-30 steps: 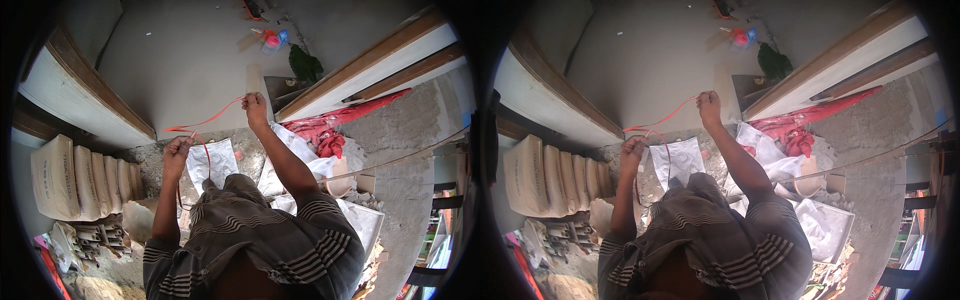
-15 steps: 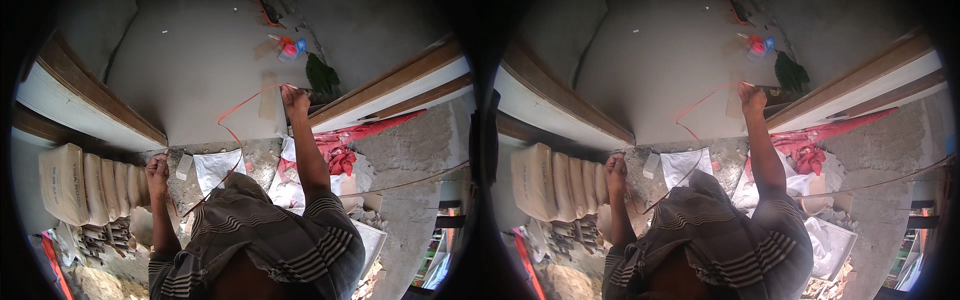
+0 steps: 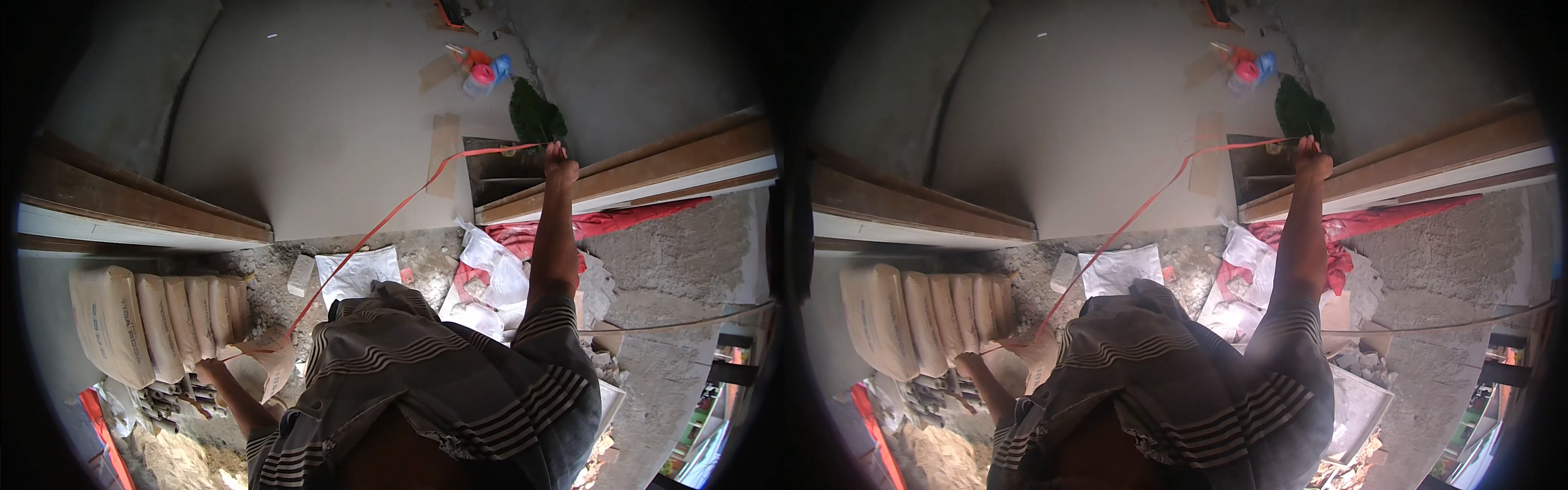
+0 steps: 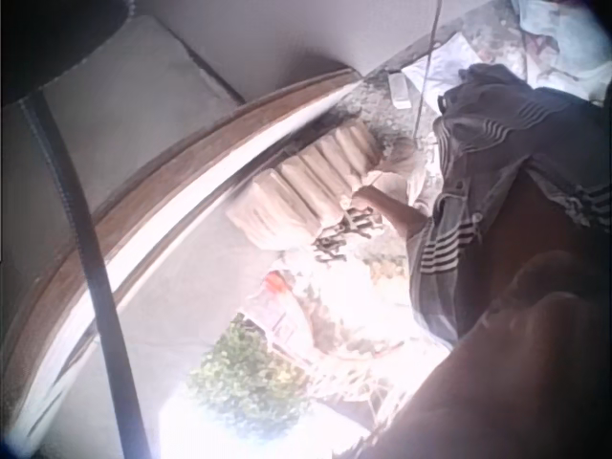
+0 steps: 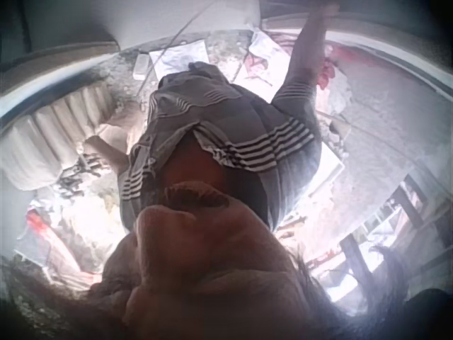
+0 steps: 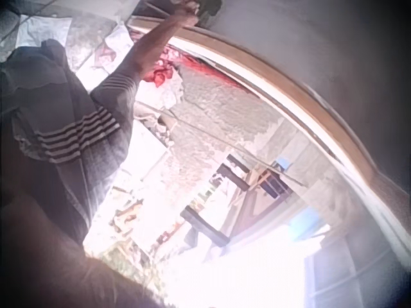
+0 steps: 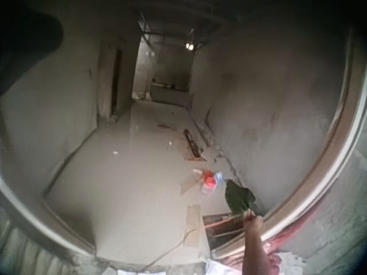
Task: The person walks through a construction site, picks up a red string, and enters a room filled with cardboard pieces. They sit on the floor and begin sorting and bundling the cardboard pieces using the red string.
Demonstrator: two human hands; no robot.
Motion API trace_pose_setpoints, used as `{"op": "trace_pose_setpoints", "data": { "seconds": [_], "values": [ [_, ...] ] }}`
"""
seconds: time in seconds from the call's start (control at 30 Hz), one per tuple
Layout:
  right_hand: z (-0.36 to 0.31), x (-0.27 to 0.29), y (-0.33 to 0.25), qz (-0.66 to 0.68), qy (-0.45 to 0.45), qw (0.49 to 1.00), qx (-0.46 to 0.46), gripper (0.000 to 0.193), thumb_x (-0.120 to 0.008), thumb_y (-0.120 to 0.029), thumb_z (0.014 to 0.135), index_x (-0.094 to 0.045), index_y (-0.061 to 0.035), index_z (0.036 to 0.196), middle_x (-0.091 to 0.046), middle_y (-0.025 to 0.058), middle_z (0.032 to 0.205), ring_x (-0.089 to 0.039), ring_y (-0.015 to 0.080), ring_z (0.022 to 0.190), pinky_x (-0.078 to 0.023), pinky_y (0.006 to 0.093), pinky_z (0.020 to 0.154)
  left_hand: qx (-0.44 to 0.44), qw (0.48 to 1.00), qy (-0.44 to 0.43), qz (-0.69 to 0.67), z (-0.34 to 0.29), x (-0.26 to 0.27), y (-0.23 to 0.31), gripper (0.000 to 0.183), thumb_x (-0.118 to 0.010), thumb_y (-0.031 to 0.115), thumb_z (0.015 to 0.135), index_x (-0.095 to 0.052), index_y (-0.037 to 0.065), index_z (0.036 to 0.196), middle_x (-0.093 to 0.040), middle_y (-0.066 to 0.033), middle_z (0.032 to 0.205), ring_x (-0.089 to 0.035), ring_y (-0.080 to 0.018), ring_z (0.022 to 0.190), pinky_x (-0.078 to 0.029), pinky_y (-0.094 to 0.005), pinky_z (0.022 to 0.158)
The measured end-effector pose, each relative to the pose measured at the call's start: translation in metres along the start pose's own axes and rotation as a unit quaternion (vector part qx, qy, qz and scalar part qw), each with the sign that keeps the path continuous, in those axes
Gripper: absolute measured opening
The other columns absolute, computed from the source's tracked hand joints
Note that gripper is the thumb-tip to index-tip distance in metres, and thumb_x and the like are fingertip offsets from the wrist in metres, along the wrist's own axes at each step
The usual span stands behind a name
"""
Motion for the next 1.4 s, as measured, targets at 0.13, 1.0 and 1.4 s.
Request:
{"op": "trace_pose_setpoints", "data": {
  "seconds": [0.13,1.0,1.4],
  "values": [
    [0.070,-0.014,-0.051,-0.081,-0.035,0.992,0.086,0.022,-0.038,-0.014,0.096,-0.055,-0.0028,0.104,-0.063,0.0117,0.101,-0.066,0.0260,0.078,-0.058,0.0375,0.067,0.098,0.979,-0.008,0.178,-0.024,0.020,-0.040,0.012,-0.072,0.021,0.082,-0.074,0.010,0.084,-0.074,-0.0095,0.090,-0.072,-0.0246,0.087,-0.059,-0.0383,0.076],
    [-0.021,-0.458,0.091,-0.304,-0.209,0.880,0.298,0.009,-0.047,-0.021,0.100,-0.048,-0.0120,0.099,-0.070,0.0066,0.089,-0.051,0.0084,0.064,-0.039,0.0250,0.055,-0.330,0.894,-0.272,-0.133,-0.064,-0.167,0.394,0.024,-0.069,0.020,0.083,-0.064,0.002,0.069,-0.067,-0.0092,0.070,-0.066,-0.0242,0.062,-0.053,-0.0396,0.056],
    [-0.068,-0.622,0.161,-0.266,-0.372,0.831,0.317,0.010,-0.048,-0.019,0.102,-0.049,-0.0087,0.102,-0.069,0.0132,0.091,-0.058,0.0093,0.068,-0.044,0.0227,0.055,-0.020,0.669,-0.444,-0.596,0.064,0.022,0.838,0.057,-0.060,0.039,0.094,-0.041,0.010,0.139,-0.046,-0.0140,0.136,-0.051,-0.0343,0.118,-0.039,-0.0559,0.096]
  ]
}}
Point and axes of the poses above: each hand's wrist, its own z-axis towards the middle knuckle, its own x-axis out of the back of the hand, y = z × x, the point moved 8 cm from there along z, towards the middle knuckle
